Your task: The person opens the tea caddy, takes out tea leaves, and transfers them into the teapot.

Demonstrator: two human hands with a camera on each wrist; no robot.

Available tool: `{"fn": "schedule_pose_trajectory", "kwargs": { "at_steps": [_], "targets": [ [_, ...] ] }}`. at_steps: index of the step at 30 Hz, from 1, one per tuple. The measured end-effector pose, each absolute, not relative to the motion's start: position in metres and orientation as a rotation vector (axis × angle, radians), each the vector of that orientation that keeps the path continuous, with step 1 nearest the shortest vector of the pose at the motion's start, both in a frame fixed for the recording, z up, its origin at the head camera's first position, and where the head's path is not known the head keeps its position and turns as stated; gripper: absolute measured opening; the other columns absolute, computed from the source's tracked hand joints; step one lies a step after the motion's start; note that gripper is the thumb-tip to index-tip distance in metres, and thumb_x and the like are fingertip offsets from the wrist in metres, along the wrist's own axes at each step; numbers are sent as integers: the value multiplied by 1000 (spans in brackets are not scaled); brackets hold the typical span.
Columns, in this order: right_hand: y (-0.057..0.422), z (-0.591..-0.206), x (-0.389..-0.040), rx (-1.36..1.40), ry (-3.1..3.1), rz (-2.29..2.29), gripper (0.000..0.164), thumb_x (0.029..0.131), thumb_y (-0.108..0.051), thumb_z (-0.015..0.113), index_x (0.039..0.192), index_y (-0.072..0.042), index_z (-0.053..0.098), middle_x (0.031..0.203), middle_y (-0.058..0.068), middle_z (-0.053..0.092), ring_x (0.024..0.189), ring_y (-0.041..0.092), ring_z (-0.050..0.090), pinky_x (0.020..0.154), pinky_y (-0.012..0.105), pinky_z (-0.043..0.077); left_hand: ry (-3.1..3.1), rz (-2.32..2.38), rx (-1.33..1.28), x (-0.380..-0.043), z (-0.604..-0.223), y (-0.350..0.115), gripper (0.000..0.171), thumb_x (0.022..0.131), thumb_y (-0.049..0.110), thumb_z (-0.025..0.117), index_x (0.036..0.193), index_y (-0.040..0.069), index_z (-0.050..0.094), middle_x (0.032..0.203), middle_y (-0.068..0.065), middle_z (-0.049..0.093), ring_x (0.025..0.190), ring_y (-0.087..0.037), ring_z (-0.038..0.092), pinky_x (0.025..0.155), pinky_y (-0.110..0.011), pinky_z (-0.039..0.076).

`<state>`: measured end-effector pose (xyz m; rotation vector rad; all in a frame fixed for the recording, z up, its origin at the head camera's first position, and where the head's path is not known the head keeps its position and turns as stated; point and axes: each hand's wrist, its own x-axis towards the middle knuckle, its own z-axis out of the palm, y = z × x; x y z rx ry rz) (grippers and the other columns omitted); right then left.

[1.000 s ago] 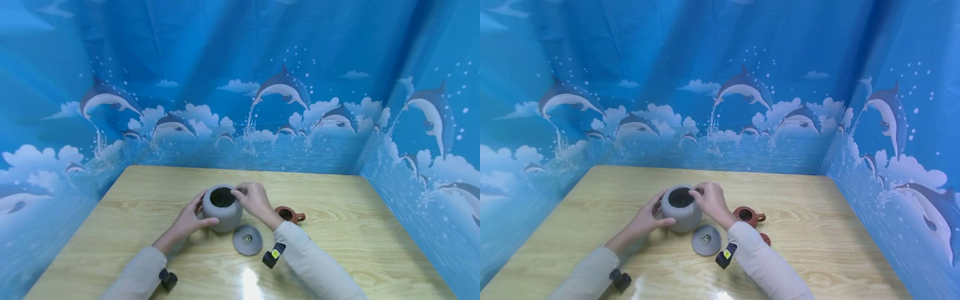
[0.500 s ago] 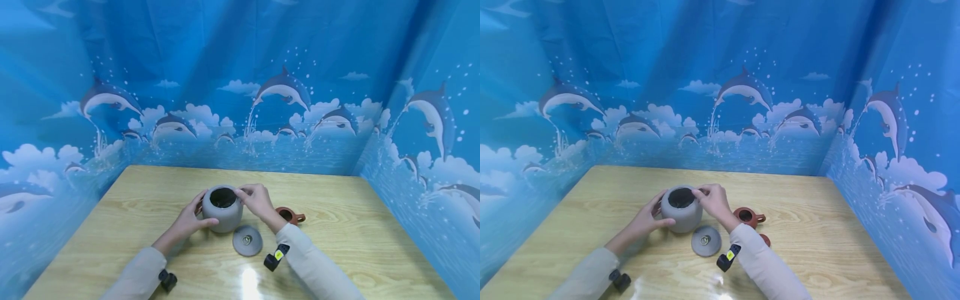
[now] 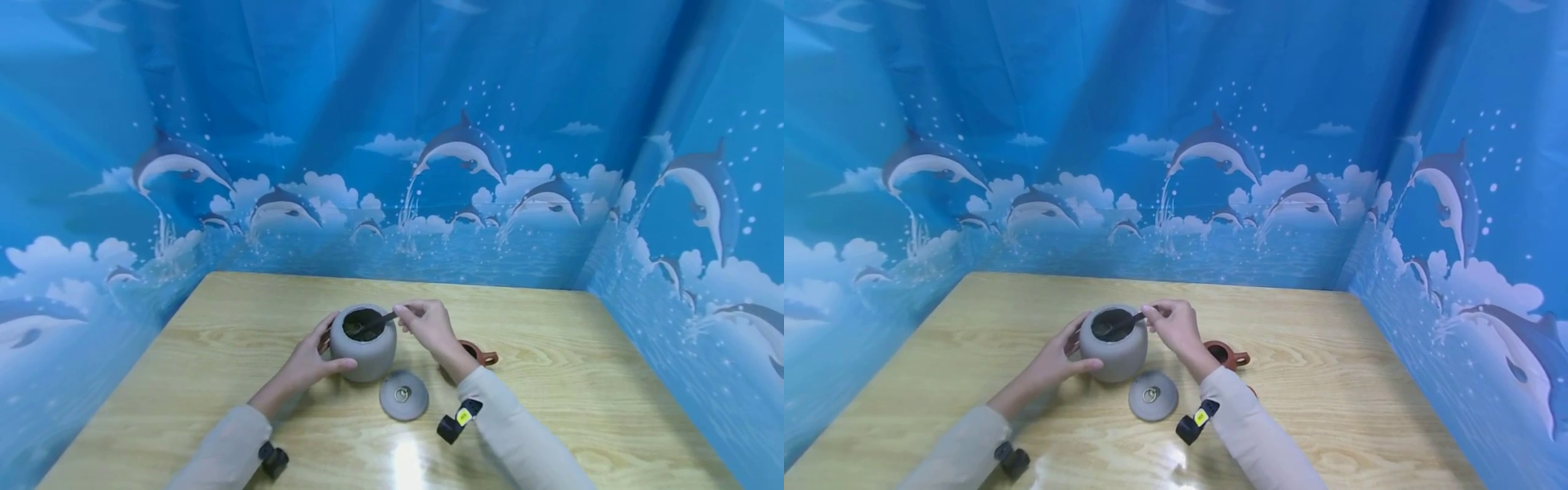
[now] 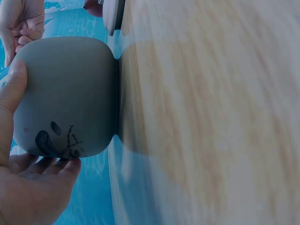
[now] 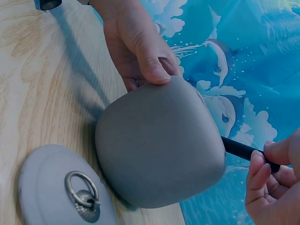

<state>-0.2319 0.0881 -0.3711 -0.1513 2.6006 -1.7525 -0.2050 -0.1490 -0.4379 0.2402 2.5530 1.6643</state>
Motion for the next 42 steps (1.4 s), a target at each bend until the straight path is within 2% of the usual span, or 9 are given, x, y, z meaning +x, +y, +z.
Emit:
{"fn": "schedule_pose_trajectory", "kwargs": {
  "at_steps": [4,8,11,16,18,24,36,42],
  "targets": [
    [92,-371,-232,-113,2573,-1814,24,92,-22,66,105,-4,73,79,10,68,74,22,66,71,33,58,2548,1659,233,-205,-438,-149,113,66,45,84,154,19,18,158,-8,21,141,-34,28,114,-46,28],
    [95,-374,-233,-66,2520,-1873,25,92,-21,66,107,-2,71,83,14,68,79,28,66,76,36,58,2553,1650,227,-206,-439,-149,113,66,46,84,154,20,19,158,-8,21,141,-34,28,114,-46,28],
    [97,-375,-233,-44,2496,-1906,25,92,-21,65,107,-1,71,84,14,68,83,32,65,75,32,58,2548,1657,225,-206,-438,-149,113,66,45,84,154,20,19,158,-8,21,141,-34,28,114,-46,28],
    [99,-374,-230,-29,2481,-1952,23,92,-17,65,106,0,71,82,14,67,73,21,64,75,37,58,2536,1663,226,-205,-438,-150,112,66,44,84,154,21,19,158,-8,21,141,-34,28,114,-46,28],
    [101,-374,-230,-20,2476,-1969,22,93,-17,65,105,1,71,83,15,67,70,17,62,73,34,58,2539,1651,223,-205,-438,-151,112,66,45,84,154,21,18,158,-8,21,141,-34,28,114,-46,28],
    [105,-376,-229,9,2442,-2019,22,93,-15,64,105,2,70,82,14,67,70,16,61,65,23,53,2535,1661,229,-206,-437,-151,112,67,45,84,154,20,19,158,-8,21,141,-34,28,114,-45,28],
    [109,-384,-230,5,2316,-2139,24,94,-11,62,107,8,67,70,1,62,62,8,57,60,17,50,2549,1652,215,-206,-437,-149,115,64,46,85,154,20,19,158,-9,21,140,-34,30,114,-44,30],
    [113,-382,-230,12,2332,-2122,25,94,-14,62,109,5,67,74,2,63,65,9,58,63,19,52,2549,1645,200,-207,-438,-149,116,63,48,84,154,21,18,158,-8,20,140,-33,30,114,-44,29]
  ]
}}
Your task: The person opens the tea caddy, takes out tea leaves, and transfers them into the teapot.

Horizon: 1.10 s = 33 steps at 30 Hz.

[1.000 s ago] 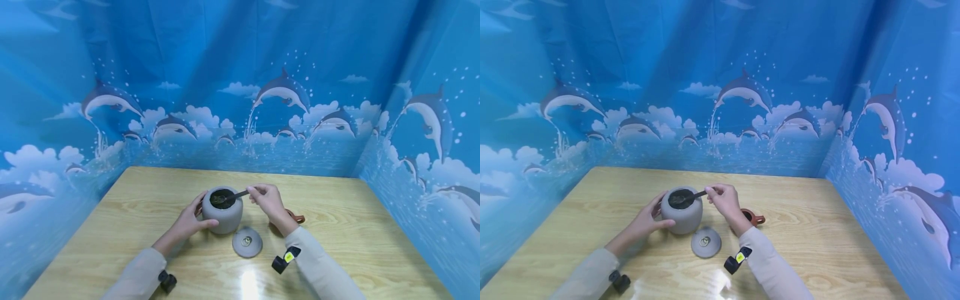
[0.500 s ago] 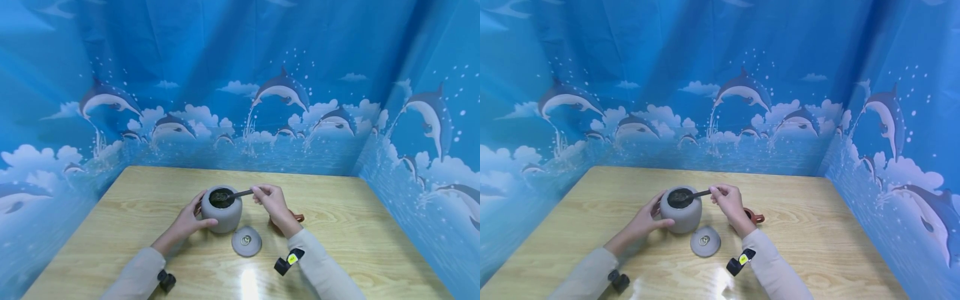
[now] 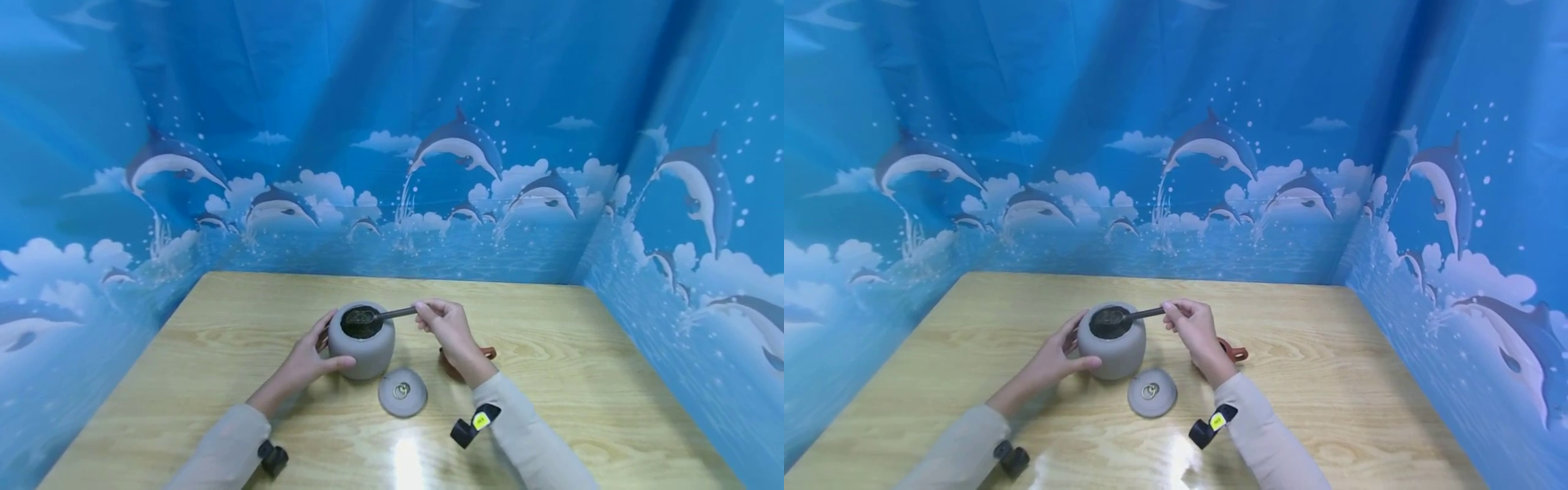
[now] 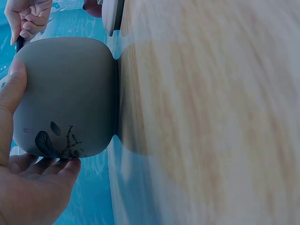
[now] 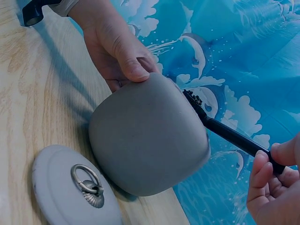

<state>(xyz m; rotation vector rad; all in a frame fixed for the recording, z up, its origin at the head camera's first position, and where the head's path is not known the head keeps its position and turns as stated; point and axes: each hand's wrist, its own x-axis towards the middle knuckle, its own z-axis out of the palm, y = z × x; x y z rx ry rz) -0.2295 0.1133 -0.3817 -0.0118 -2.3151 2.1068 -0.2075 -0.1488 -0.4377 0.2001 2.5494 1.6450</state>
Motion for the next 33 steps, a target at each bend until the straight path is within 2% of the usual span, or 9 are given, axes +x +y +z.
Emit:
{"fn": "schedule_pose_trajectory", "kwargs": {
  "at_steps": [12,17,24,33],
  "targets": [
    [129,-374,-224,-23,-2306,2090,26,96,-14,59,111,5,67,72,0,62,65,8,57,67,22,53,2524,1668,234,-208,-436,-150,113,66,44,85,154,19,18,158,-9,20,141,-34,28,114,-45,29],
    [138,-373,-223,-26,-2298,2079,27,96,-14,59,112,7,66,73,0,62,65,7,57,63,17,51,2524,1676,254,-207,-436,-151,112,67,42,85,154,20,18,159,-8,20,141,-33,28,114,-45,29],
    [154,-371,-220,-85,-2296,2081,28,97,-16,58,115,4,65,73,-1,61,64,6,56,59,16,50,2527,1680,263,-207,-438,-152,112,68,43,84,154,19,18,158,-8,20,141,-33,28,114,-45,29],
    [182,-370,-211,-74,-2292,2059,34,98,-15,56,119,11,60,72,-2,60,65,4,56,62,16,51,2546,1654,244,-208,-438,-151,113,67,48,83,154,20,17,159,-9,20,141,-34,27,114,-47,29]
  ]
}}
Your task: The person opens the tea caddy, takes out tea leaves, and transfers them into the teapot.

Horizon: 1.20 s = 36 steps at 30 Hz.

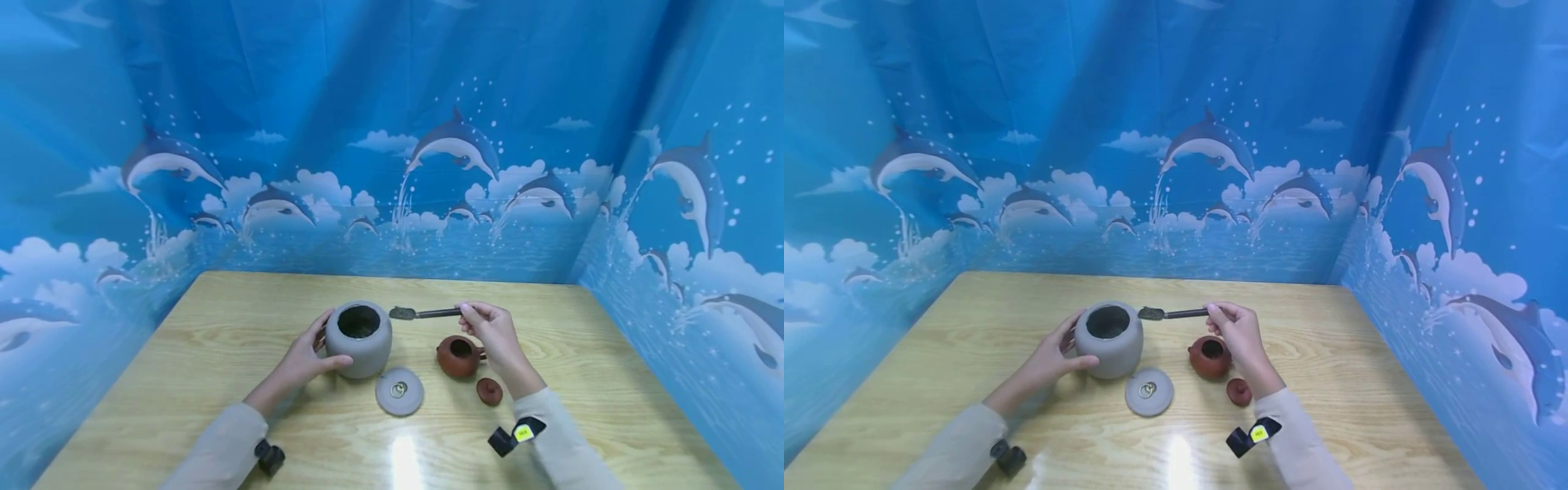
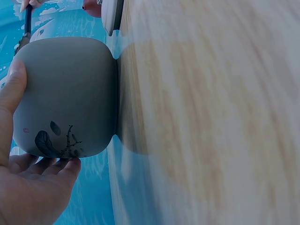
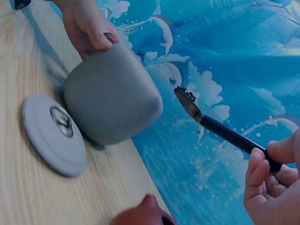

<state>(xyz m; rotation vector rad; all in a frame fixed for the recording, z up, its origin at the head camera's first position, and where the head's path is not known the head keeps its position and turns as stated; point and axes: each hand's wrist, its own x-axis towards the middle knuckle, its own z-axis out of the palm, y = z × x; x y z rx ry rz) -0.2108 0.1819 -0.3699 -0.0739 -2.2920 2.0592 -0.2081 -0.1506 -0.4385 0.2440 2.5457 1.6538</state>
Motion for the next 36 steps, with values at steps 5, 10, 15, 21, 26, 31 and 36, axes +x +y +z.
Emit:
{"fn": "schedule_pose_trajectory", "kwargs": {
  "at_steps": [5,10,15,21,26,31,36],
  "targets": [
    [198,-374,-206,-106,-2263,2078,34,98,-13,55,119,15,57,71,-3,62,65,4,59,63,16,53,2545,1642,224,-208,-438,-151,113,67,48,83,154,21,17,159,-8,20,142,-34,27,114,-47,29],
    [215,-378,-200,-144,-2239,2092,36,98,-13,55,120,16,54,72,-4,63,66,4,59,65,17,54,2552,1631,212,-208,-437,-150,114,66,50,83,154,20,18,159,-9,20,141,-35,27,114,-47,29],
    [232,-382,-193,-175,-2214,2102,37,98,-12,55,121,17,52,73,-3,64,67,5,60,67,17,54,2543,1646,229,-208,-438,-151,114,66,49,83,154,20,18,159,-9,20,141,-35,27,114,-47,29],
    [249,-389,-184,-215,-2192,2094,30,97,-11,56,116,13,57,74,-2,65,67,5,61,66,17,54,2537,1649,235,-207,-439,-151,113,67,49,83,154,19,17,159,-8,20,142,-34,26,114,-47,29],
    [260,-394,-177,-250,-2190,2071,23,97,-11,56,110,8,61,74,-3,64,68,5,60,66,17,55,2543,1637,221,-207,-438,-151,113,67,50,83,155,21,17,159,-8,19,142,-35,26,114,-48,29],
    [268,-400,-172,-270,-2211,2047,25,98,-11,56,112,9,60,74,-3,64,67,4,60,67,16,55,2536,1641,207,-207,-439,-150,114,65,50,83,154,23,17,159,-6,19,142,-33,26,114,-46,28],
    [274,-404,-171,-295,-2257,1989,31,98,-13,55,117,12,58,73,-6,64,69,5,62,68,17,56,2535,1651,235,-207,-438,-151,113,67,48,83,155,20,17,159,-8,19,142,-34,26,114,-47,28]
  ]
}}
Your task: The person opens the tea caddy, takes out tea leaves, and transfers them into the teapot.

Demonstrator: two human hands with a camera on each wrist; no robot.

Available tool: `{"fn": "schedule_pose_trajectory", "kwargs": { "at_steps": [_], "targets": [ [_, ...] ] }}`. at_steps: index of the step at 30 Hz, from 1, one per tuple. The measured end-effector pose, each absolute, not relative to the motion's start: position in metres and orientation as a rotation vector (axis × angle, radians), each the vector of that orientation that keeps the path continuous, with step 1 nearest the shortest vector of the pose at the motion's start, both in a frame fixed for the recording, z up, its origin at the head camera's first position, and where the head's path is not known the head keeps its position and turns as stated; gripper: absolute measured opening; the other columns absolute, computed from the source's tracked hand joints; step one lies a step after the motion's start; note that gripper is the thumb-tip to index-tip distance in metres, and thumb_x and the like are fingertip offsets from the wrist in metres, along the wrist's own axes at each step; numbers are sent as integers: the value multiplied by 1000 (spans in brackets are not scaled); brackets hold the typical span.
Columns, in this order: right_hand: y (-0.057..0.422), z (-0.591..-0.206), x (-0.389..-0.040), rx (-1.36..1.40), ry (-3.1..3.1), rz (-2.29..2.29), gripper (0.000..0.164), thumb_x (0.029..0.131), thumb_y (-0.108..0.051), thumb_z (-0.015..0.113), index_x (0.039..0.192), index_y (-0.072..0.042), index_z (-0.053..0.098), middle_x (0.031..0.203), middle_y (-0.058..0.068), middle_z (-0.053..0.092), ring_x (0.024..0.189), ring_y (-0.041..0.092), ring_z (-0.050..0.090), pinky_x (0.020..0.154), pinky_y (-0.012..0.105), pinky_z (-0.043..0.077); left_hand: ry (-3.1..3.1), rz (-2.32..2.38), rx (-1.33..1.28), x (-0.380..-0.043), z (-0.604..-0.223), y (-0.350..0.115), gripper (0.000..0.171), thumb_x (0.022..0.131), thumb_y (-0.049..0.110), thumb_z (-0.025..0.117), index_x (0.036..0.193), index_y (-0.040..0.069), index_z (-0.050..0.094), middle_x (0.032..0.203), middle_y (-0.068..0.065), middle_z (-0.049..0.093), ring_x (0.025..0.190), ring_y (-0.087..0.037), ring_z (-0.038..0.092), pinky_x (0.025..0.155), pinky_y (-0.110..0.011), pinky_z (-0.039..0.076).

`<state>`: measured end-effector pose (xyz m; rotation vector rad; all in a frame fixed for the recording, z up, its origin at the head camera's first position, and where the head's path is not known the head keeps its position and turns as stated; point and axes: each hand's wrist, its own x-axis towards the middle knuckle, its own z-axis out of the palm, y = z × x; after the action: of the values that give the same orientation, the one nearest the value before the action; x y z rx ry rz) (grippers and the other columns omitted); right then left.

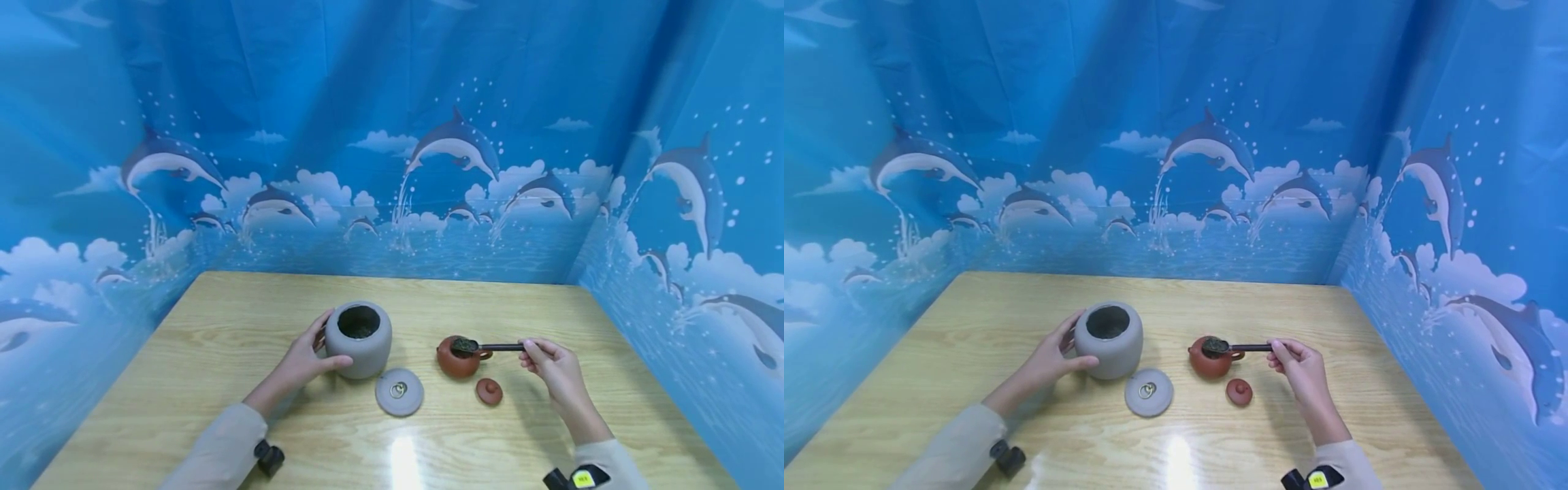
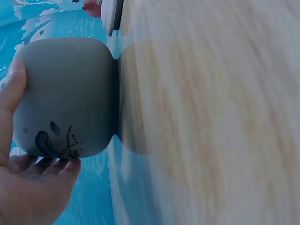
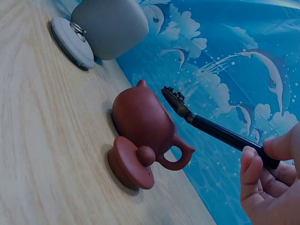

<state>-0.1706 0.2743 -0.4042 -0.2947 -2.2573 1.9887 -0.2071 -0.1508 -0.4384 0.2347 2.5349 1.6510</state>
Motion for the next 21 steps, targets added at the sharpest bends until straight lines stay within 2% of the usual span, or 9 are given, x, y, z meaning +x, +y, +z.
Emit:
{"fn": "schedule_pose_trajectory", "kwargs": {
  "at_steps": [4,12,21],
  "targets": [
    [276,-405,-171,-302,-2319,1910,33,99,-13,54,120,13,56,73,-9,65,69,4,62,68,19,56,2537,1654,254,-207,-438,-151,112,68,47,83,155,19,17,159,-9,19,142,-35,26,114,-48,29],
    [275,-400,-174,-212,-2414,1719,38,98,-15,56,117,18,55,72,-4,66,64,3,60,62,18,55,2536,1649,239,-207,-438,-151,112,68,48,83,154,20,18,159,-8,20,141,-35,27,114,-48,29],
    [270,-386,-179,-115,-2588,1446,39,97,-25,59,115,10,62,79,6,68,67,7,61,61,21,55,2534,1652,239,-206,-437,-151,111,68,49,82,154,22,18,159,-8,20,142,-34,27,114,-48,29]
  ]
}}
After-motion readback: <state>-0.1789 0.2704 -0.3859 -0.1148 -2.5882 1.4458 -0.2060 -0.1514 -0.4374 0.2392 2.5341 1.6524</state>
